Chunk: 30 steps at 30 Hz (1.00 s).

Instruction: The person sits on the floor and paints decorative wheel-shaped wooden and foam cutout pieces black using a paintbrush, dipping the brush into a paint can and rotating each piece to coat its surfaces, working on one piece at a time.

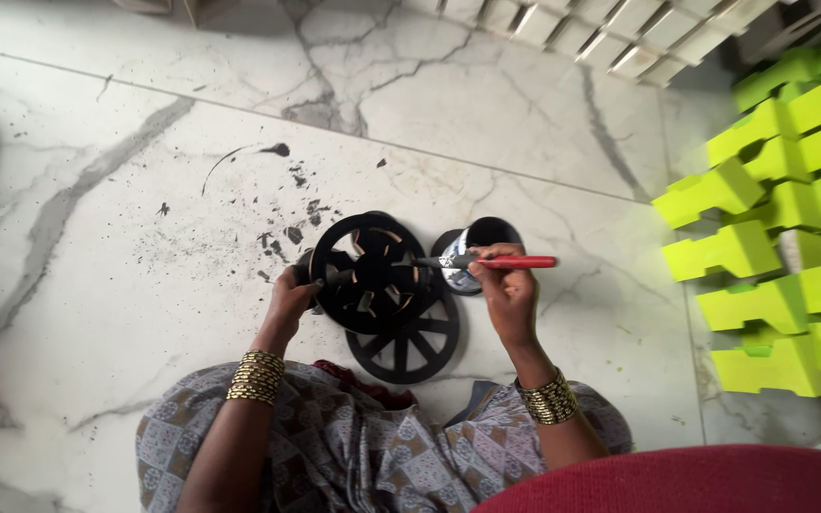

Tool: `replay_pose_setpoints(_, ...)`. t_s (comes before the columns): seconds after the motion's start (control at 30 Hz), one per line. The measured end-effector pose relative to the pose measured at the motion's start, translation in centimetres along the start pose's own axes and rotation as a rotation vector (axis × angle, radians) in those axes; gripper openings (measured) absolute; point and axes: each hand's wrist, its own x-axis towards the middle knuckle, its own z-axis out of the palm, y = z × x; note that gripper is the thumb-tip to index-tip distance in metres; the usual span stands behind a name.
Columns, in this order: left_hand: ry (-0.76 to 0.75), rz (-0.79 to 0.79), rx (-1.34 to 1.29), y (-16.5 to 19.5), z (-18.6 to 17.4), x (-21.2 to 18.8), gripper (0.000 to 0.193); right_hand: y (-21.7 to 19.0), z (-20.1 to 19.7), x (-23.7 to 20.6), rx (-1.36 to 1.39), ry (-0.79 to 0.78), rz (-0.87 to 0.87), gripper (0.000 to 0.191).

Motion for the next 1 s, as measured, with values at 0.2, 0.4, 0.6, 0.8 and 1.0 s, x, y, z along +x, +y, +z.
replay_pose_setpoints(0.2,0.15,0.274,0.261,6.2,2.3,-2.1,0.041,-2.3,-4.1,-1.0,0.265,0.31,-0.04,0.02)
replay_pose_setpoints(0.4,0.262,0.724,1.018,11.2,6.5,-4.9,0.026,-2.0,-6.1,-2.5,0.382,0.453,-0.005,0.021)
replay_pose_setpoints(0.6,0.195,1.311,1.58,6.7,9.4,-7.9,0.03,-0.7,-5.7,-1.6,0.445,0.435,0.011,0.022)
replay_pose_setpoints(0.8,-0.017,1.086,1.703,0.7,10.2,-11.2,0.042,-0.5,-5.6,-1.8,0.471,0.424,0.048,0.024)
replay_pose_setpoints(1.0,-0.034,0.794,1.339,0.3,11.3,-10.5,0.039,-0.4,-5.9,-1.3,0.503,0.443,0.09,0.024)
